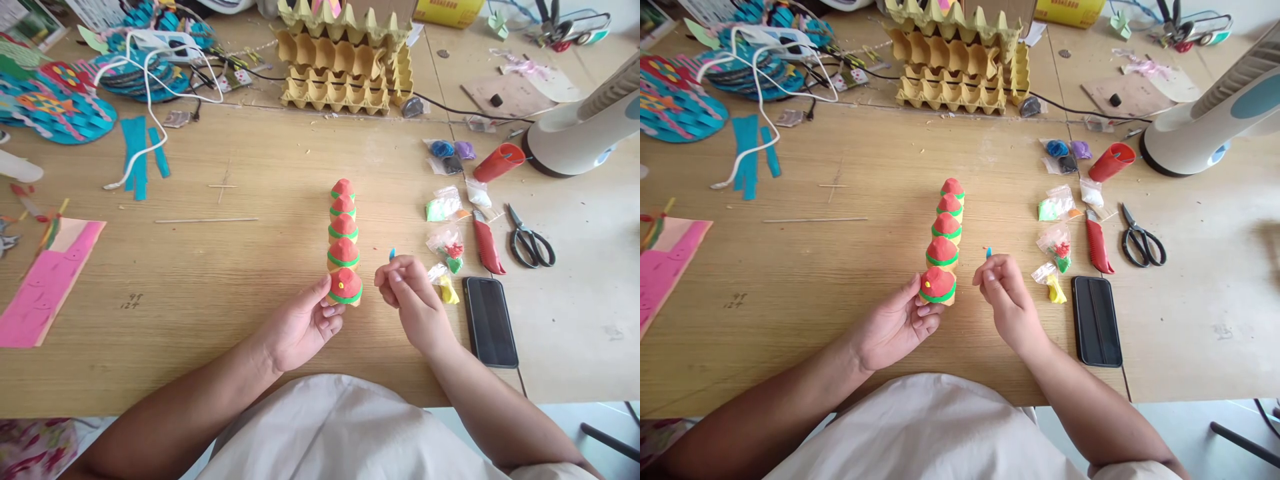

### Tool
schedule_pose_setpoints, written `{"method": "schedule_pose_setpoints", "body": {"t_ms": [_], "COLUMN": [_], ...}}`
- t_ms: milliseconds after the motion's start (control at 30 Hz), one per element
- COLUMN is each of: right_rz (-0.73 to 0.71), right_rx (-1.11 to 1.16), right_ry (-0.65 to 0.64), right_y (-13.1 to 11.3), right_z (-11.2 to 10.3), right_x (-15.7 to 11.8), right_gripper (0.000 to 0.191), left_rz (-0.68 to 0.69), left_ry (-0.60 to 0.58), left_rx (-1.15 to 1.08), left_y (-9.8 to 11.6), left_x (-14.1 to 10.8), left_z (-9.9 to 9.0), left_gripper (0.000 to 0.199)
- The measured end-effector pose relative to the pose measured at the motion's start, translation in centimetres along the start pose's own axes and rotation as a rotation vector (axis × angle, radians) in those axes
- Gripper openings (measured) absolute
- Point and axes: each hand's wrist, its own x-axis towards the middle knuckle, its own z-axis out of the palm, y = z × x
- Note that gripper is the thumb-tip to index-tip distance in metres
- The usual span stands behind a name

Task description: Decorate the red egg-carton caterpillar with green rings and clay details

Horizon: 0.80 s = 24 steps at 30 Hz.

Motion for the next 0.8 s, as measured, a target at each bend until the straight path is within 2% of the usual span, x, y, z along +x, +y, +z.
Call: {"method": "schedule_pose_setpoints", "body": {"t_ms": [100,233,300,567,667,800], "right_rz": [-0.119,-0.157,-0.211,-0.512,-0.552,-0.573], "right_rx": [-0.053,-0.225,-0.341,-0.722,-0.792,-0.763], "right_ry": [0.018,-0.093,-0.108,-0.050,-0.029,-0.005], "right_y": [-0.5,-1.4,-1.7,-2.7,-2.6,-2.4], "right_z": [-0.4,-0.1,0.2,0.7,0.8,0.9], "right_x": [-0.4,-1.1,-1.4,-1.3,-1.3,-1.4], "right_gripper": [0.017,0.011,0.009,0.011,0.013,0.018], "left_rz": [0.009,0.029,0.041,0.086,0.087,0.079], "left_ry": [-0.013,-0.040,-0.051,-0.051,-0.020,-0.007], "left_rx": [0.000,0.031,0.067,0.185,0.199,0.186], "left_y": [0.0,-0.2,-0.2,-0.6,-0.8,-1.1], "left_x": [-0.1,-0.2,-0.2,-0.1,-0.1,-0.1], "left_z": [0.2,0.3,0.2,0.3,0.3,0.2], "left_gripper": [0.038,0.039,0.038,0.038,0.040,0.039]}}
